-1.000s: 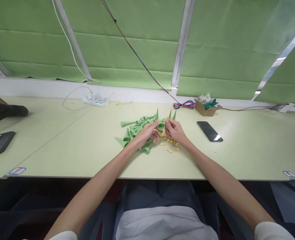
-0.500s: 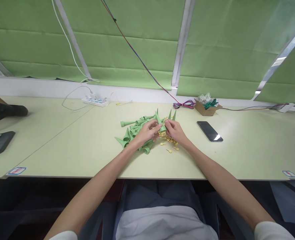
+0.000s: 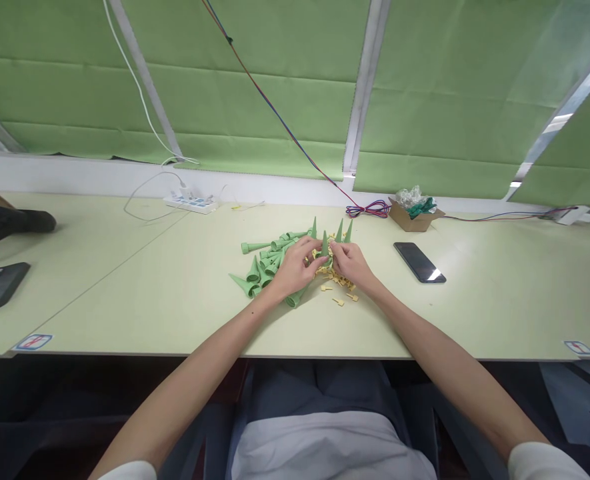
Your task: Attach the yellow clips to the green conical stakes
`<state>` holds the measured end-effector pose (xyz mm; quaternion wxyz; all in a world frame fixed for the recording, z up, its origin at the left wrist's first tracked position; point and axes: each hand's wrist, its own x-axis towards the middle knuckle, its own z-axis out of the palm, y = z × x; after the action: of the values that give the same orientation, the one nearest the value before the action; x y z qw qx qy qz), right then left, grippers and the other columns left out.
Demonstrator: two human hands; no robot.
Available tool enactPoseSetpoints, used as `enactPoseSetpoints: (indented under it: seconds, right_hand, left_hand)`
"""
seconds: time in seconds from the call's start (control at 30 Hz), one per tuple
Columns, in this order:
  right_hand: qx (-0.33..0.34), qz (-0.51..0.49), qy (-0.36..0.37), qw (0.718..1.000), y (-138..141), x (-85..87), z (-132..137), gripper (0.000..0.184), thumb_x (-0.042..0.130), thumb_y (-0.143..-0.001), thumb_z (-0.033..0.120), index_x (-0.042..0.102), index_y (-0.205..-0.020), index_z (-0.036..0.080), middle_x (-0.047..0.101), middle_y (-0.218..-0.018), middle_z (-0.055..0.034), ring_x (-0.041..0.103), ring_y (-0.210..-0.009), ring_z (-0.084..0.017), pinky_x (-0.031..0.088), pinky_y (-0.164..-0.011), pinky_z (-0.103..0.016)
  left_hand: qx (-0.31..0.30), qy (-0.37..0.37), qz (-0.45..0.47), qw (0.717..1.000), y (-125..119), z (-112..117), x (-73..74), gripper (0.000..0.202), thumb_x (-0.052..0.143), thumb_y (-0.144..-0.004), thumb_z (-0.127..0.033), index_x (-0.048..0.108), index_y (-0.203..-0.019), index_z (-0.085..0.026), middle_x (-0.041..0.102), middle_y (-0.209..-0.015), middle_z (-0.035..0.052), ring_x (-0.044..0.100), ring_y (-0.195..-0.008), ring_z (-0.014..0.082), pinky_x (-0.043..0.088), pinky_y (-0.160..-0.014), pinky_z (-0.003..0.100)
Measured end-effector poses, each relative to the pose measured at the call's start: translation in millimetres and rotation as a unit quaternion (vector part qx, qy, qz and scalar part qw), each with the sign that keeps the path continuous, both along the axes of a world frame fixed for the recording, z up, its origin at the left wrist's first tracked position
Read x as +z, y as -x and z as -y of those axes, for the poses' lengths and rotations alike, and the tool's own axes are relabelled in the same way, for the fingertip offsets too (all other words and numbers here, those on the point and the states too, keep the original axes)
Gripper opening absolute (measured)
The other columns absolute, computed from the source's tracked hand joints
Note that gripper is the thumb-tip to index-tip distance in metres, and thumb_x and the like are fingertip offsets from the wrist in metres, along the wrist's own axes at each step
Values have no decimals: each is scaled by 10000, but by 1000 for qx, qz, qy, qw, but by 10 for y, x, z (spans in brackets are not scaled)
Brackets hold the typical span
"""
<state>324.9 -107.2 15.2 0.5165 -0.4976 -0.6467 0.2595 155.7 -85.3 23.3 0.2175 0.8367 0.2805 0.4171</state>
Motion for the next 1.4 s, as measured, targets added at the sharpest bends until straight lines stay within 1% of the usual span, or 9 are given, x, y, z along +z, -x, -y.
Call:
enactPoseSetpoints:
  seconds: [0.13, 0.27, 0.4, 0.57, 0.67, 0.77, 1.03, 1.17, 1.4]
  right_hand:
    - [-3, -22, -1, 1000, 8, -29, -18, 609, 441, -932, 626, 356, -492, 213, 389, -412, 27, 365, -428, -101, 307, -459, -263]
    - [-13, -82, -11, 996, -1, -65, -37, 574, 469, -901, 683, 370, -578, 219, 372, -447, 45, 351, -418, -97, 280, -423, -258]
    - [-14, -130, -30, 991, -9, -57, -38, 557, 459, -891, 715, 366, -639, 227, 359, -485, 59, 341, -406, -89, 276, -401, -255]
    - [8, -124, -39, 991, -9, -45, -31, 520, 471, -904, 687, 383, -672, 230, 379, -514, 60, 357, -417, -91, 287, -409, -255]
    - [16, -92, -42, 995, -11, -46, -15, 515, 454, -917, 679, 403, -675, 227, 419, -545, 44, 388, -457, -101, 309, -433, -257]
    - [27, -71, -46, 996, -10, -41, 6, 509, 445, -925, 672, 403, -680, 228, 430, -557, 39, 397, -481, -109, 324, -453, -261]
    - [46, -65, -44, 996, -23, -56, 5, 473, 448, -936, 652, 420, -721, 231, 425, -562, 42, 387, -494, -116, 316, -463, -263]
    - [47, -75, -34, 995, -28, -62, -5, 509, 456, -910, 690, 408, -697, 231, 416, -553, 41, 376, -477, -114, 307, -446, -266]
    - [47, -88, -23, 995, -16, -21, 18, 553, 454, -906, 698, 395, -620, 228, 409, -477, 38, 365, -420, -108, 309, -430, -276]
  left_hand:
    - [9, -6, 0, 1000, -10, 10, 3, 198, 573, -907, -304, 613, -1059, -184, 591, -1027, 74, 540, -686, 125, 464, -633, 264]
    - [39, 26, 20, 999, -24, 27, 37, 262, 563, -914, -336, 599, -1130, -192, 616, -1067, 75, 550, -665, 115, 461, -629, 255]
    - [53, 98, 46, 993, -25, 34, 86, 322, 506, -940, -471, 627, -924, -173, 659, -928, 61, 557, -664, 137, 436, -572, 248]
    - [-5, 263, 63, 963, -32, 21, 93, 517, 500, -883, -659, 643, -853, -163, 654, -821, 48, 492, -477, 102, 378, -434, 252]
    - [-57, 344, 87, 933, -28, 7, 84, 535, 546, -845, -685, 635, -845, -157, 622, -759, 45, 538, -515, 114, 394, -420, 233]
    - [-87, 376, 85, 919, -15, 11, 93, 505, 639, -796, -659, 611, -838, -156, 535, -624, 4, 551, -539, 120, 405, -431, 211]
    - [-99, 304, 58, 946, 4, 72, 134, 443, 726, -758, -563, 547, -872, -174, 587, -749, 13, 555, -560, 111, 414, -431, 219]
    - [-61, 247, 35, 967, 6, 74, 116, 430, 731, -751, -544, 534, -874, -183, 629, -901, 41, 539, -577, 98, 371, -449, 217]
    - [-21, 126, 0, 992, 2, 43, 70, 390, 728, -759, -498, 514, -873, -192, 624, -1007, 50, 571, -655, 134, 441, -595, 262]
